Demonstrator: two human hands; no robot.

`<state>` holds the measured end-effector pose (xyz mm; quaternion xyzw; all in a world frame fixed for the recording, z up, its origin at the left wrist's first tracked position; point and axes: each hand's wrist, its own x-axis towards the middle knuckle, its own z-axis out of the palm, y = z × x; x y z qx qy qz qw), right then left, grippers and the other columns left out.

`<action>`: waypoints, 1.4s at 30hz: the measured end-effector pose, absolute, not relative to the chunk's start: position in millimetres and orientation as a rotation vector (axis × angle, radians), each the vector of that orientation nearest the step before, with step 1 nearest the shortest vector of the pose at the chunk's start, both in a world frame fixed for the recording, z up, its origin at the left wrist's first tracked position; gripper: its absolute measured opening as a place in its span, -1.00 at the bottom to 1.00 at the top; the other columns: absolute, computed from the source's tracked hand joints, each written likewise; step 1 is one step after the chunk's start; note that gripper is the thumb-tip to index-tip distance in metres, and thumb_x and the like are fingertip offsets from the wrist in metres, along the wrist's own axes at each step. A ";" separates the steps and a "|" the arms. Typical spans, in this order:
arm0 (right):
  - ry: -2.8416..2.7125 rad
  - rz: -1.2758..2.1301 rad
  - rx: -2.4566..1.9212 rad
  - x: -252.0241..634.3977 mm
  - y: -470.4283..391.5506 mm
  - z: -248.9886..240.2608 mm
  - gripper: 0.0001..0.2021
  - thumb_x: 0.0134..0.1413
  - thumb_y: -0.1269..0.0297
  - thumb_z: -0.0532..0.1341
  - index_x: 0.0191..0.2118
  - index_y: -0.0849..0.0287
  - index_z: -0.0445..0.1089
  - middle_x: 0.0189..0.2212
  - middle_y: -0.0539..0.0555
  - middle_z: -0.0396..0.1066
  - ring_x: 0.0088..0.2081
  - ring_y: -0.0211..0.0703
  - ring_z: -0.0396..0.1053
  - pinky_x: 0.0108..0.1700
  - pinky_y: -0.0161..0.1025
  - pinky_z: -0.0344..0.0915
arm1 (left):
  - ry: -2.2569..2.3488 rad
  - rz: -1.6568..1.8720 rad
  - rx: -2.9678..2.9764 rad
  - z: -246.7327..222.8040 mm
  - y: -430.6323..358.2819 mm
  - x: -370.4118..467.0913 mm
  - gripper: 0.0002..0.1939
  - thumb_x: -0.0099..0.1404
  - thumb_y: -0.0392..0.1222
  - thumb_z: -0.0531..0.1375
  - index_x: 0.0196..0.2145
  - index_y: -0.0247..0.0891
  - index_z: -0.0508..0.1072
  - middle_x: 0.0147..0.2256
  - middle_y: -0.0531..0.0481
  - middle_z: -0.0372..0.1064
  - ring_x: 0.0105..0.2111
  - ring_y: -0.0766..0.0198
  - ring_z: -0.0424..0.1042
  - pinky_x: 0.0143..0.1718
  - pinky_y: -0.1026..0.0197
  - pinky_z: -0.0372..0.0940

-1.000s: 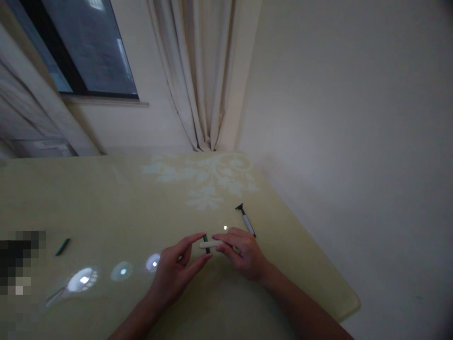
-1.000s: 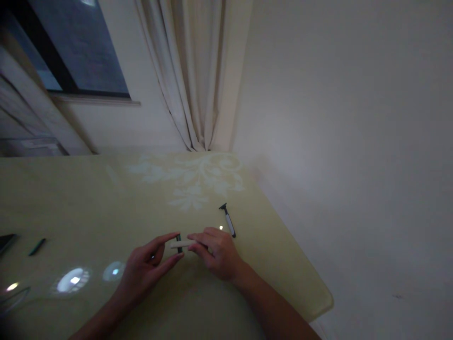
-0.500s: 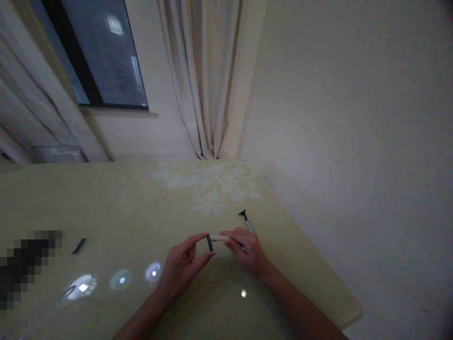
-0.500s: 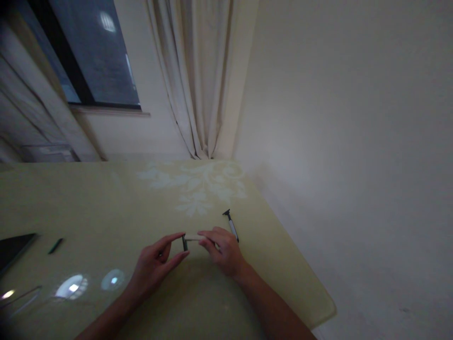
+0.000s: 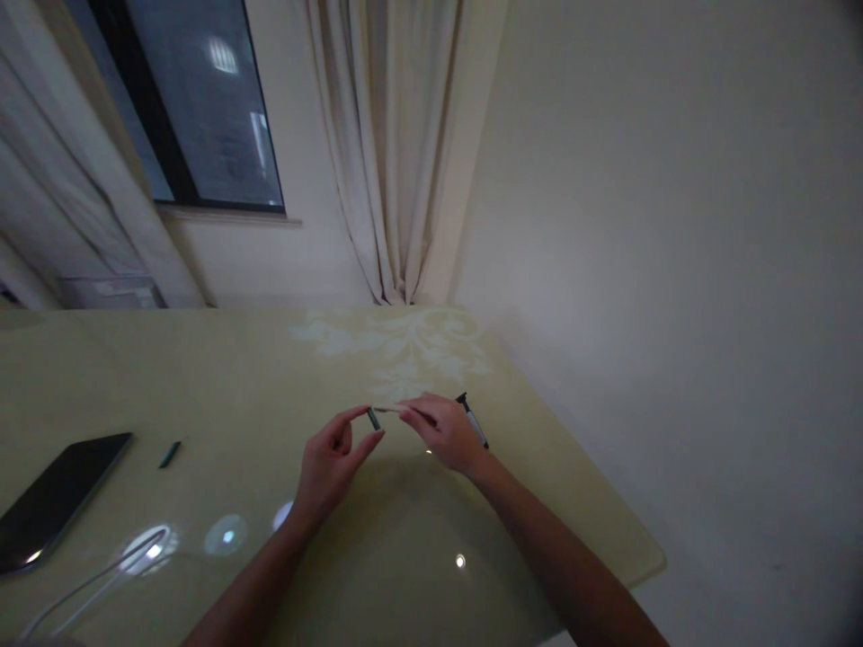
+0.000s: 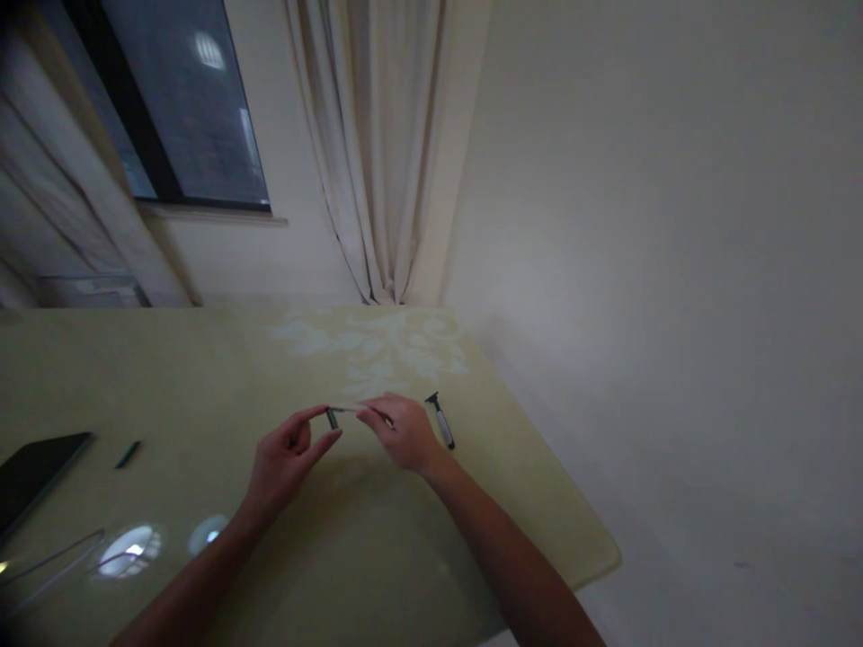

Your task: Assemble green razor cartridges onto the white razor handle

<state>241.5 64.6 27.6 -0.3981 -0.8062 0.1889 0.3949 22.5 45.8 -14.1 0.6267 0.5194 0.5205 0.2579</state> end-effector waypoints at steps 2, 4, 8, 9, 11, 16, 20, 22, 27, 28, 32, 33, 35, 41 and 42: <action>-2.113 0.505 -0.981 233.1 65.9 23.0 -0.58 0.49 -0.04 0.14 0.01 0.13 0.65 -0.27 0.13 0.63 -0.31 -0.15 0.46 -0.21 -0.27 0.29 | 1.417 1.425 1.695 -14.5 47.6 20.4 -0.40 0.23 0.21 0.36 0.01 -0.35 0.61 -0.56 0.29 -0.15 -0.59 0.36 -0.04 -0.51 0.32 -0.06; -2.144 0.542 -0.941 229.0 63.7 16.5 -0.58 0.49 -0.04 0.14 0.03 0.12 0.64 -0.27 0.12 0.63 -0.30 -0.15 0.46 -0.21 -0.27 0.30 | 1.419 1.427 1.696 -15.6 47.9 19.7 -0.39 0.22 0.22 0.37 0.00 -0.35 0.62 -0.55 0.29 -0.15 -0.59 0.37 -0.04 -0.52 0.32 -0.07; -2.021 0.560 -0.981 236.1 58.2 10.8 -0.55 0.48 -0.07 0.14 0.02 0.15 0.65 -0.37 0.10 0.57 -0.37 -0.16 0.41 -0.26 -0.26 0.27 | 1.417 1.423 1.698 -16.5 45.4 20.1 -0.40 0.22 0.21 0.38 0.01 -0.34 0.62 -0.55 0.28 -0.15 -0.59 0.37 -0.03 -0.51 0.32 -0.05; -1.994 0.564 -1.000 239.4 57.3 10.8 -0.55 0.48 -0.07 0.14 0.02 0.16 0.65 -0.38 0.10 0.56 -0.38 -0.16 0.40 -0.27 -0.26 0.26 | 1.414 1.426 1.698 -16.3 44.4 20.1 -0.40 0.22 0.20 0.39 0.02 -0.34 0.62 -0.55 0.28 -0.15 -0.59 0.37 -0.03 -0.50 0.32 -0.04; -1.993 0.592 -1.016 244.5 55.7 11.1 -0.55 0.48 -0.07 0.14 0.03 0.15 0.65 -0.38 0.09 0.55 -0.38 -0.17 0.39 -0.28 -0.26 0.25 | 1.410 1.430 1.698 -15.7 42.5 19.8 -0.40 0.22 0.19 0.39 0.03 -0.34 0.61 -0.56 0.29 -0.14 -0.60 0.38 -0.02 -0.50 0.33 -0.02; -2.066 0.668 -0.984 245.3 49.9 8.8 -0.56 0.49 -0.05 0.14 0.10 0.12 0.62 -0.38 0.08 0.55 -0.39 -0.19 0.38 -0.29 -0.28 0.24 | 1.431 1.400 1.684 -19.3 39.5 18.0 -0.40 0.23 0.19 0.39 0.04 -0.33 0.61 -0.55 0.29 -0.13 -0.60 0.39 -0.02 -0.51 0.34 -0.03; -2.075 0.679 -0.972 246.9 48.5 9.0 -0.54 0.49 -0.06 0.13 0.09 0.14 0.63 -0.39 0.09 0.55 -0.42 -0.21 0.36 -0.30 -0.28 0.25 | 1.438 1.326 1.703 -22.9 35.7 17.8 -0.41 0.24 0.18 0.39 0.06 -0.29 0.60 -0.56 0.28 -0.12 -0.59 0.38 0.00 -0.51 0.34 -0.02; -2.034 0.687 -0.985 250.2 49.9 10.4 -0.55 0.49 -0.06 0.13 0.07 0.15 0.64 -0.38 0.10 0.56 -0.40 -0.19 0.38 -0.30 -0.27 0.25 | 1.433 1.302 1.706 -22.1 32.6 18.6 -0.41 0.25 0.17 0.39 0.08 -0.28 0.59 -0.56 0.28 -0.12 -0.59 0.38 0.00 -0.51 0.34 -0.01; -2.005 0.712 -1.024 254.1 50.6 11.4 -0.57 0.48 -0.04 0.16 0.07 0.14 0.64 -0.35 0.10 0.59 -0.37 -0.18 0.41 -0.29 -0.26 0.26 | 1.445 1.323 1.692 -17.7 27.6 20.7 -0.42 0.22 0.17 0.40 0.05 -0.28 0.61 -0.55 0.29 -0.15 -0.60 0.39 -0.03 -0.52 0.34 -0.02; -2.019 0.718 -1.023 253.4 49.4 11.0 -0.58 0.48 -0.04 0.16 0.07 0.14 0.64 -0.35 0.10 0.59 -0.37 -0.18 0.41 -0.29 -0.26 0.26 | 1.452 1.329 1.682 -17.4 27.6 20.7 -0.42 0.22 0.18 0.40 0.04 -0.29 0.61 -0.56 0.29 -0.15 -0.60 0.39 -0.03 -0.52 0.34 -0.02; -2.063 0.704 -1.006 250.5 44.7 9.4 -0.55 0.48 -0.06 0.14 0.09 0.15 0.63 -0.41 0.08 0.54 -0.42 -0.19 0.37 -0.32 -0.26 0.23 | 1.465 1.322 1.658 -17.1 28.2 20.7 -0.42 0.21 0.17 0.40 0.03 -0.30 0.62 -0.55 0.28 -0.14 -0.60 0.39 -0.01 -0.52 0.34 -0.02; -2.070 0.699 -1.001 250.5 44.2 9.4 -0.54 0.48 -0.07 0.14 0.08 0.14 0.64 -0.42 0.08 0.53 -0.43 -0.19 0.36 -0.32 -0.26 0.22 | 1.462 1.315 1.657 -16.8 28.2 20.8 -0.41 0.20 0.17 0.40 0.04 -0.30 0.62 -0.55 0.27 -0.13 -0.60 0.38 0.00 -0.52 0.34 -0.02; -2.057 0.708 -0.994 251.5 44.6 9.9 -0.55 0.49 -0.06 0.14 0.08 0.14 0.64 -0.42 0.08 0.53 -0.41 -0.19 0.37 -0.31 -0.27 0.23 | 1.456 1.306 1.655 -15.9 27.9 21.2 -0.41 0.20 0.17 0.41 0.04 -0.30 0.62 -0.55 0.27 -0.13 -0.60 0.38 0.00 -0.52 0.34 -0.01; -2.039 0.711 -1.014 254.8 48.1 8.8 -0.58 0.48 -0.03 0.16 0.06 0.14 0.64 -0.40 0.09 0.56 -0.41 -0.20 0.39 -0.31 -0.28 0.24 | 1.451 1.331 1.624 -17.9 26.9 19.1 -0.42 0.21 0.16 0.42 0.04 -0.29 0.62 -0.55 0.27 -0.13 -0.59 0.39 -0.01 -0.51 0.34 -0.02; -2.048 0.718 -1.011 254.5 47.8 8.2 -0.58 0.48 -0.03 0.16 0.07 0.14 0.64 -0.39 0.09 0.57 -0.41 -0.20 0.40 -0.31 -0.28 0.24 | 1.450 1.335 1.620 -18.9 27.0 18.3 -0.42 0.21 0.16 0.42 0.05 -0.28 0.62 -0.55 0.27 -0.13 -0.59 0.39 -0.01 -0.51 0.34 -0.01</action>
